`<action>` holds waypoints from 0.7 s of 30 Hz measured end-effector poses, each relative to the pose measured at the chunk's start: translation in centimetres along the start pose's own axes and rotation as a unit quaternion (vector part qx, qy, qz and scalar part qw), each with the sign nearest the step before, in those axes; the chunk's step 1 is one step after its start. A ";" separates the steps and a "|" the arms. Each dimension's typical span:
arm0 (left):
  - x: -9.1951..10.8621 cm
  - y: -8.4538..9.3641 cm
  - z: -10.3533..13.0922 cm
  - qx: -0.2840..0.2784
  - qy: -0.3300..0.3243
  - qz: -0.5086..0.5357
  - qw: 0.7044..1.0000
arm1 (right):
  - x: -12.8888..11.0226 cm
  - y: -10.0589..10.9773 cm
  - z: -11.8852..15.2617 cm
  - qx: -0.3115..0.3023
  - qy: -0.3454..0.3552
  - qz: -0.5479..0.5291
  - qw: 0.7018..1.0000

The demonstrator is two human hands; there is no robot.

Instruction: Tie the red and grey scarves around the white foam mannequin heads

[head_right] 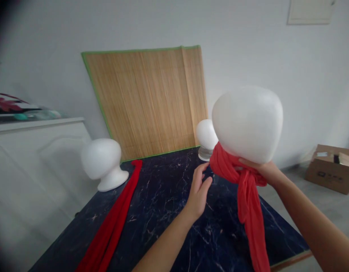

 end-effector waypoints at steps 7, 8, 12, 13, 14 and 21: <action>-8.4 -1.2 3.9 -0.113 0.069 -0.205 0.970 | 6.6 -2.7 -4.0 -0.012 -0.053 0.005 0.999; -8.3 -1.2 4.1 -0.129 0.057 -0.231 0.963 | 7.5 -3.6 -4.3 -0.020 -0.056 0.009 0.998; -7.7 -1.5 3.9 -0.153 0.033 -0.304 0.940 | 10.3 -6.7 -4.6 -0.044 -0.065 0.014 0.997; -7.7 -1.6 3.8 -0.154 0.035 -0.312 0.937 | 10.7 -7.2 -4.5 -0.046 -0.068 0.015 0.997; -7.7 -1.6 3.7 -0.153 0.038 -0.316 0.935 | 11.1 -7.5 -4.3 -0.045 -0.070 0.016 0.996; -8.1 -1.5 3.6 -0.144 0.038 -0.317 0.937 | 11.4 -8.0 -3.2 -0.039 -0.084 0.016 0.996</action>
Point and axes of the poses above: each hand's wrist, its own z-axis away from the middle knuckle, its own y-axis out of the back of the hand, x = y × z, the point moved 3 cm from there along -z, towards the middle knuckle, and after that the axes turned 3 degrees about x, right-handed, at the moved point
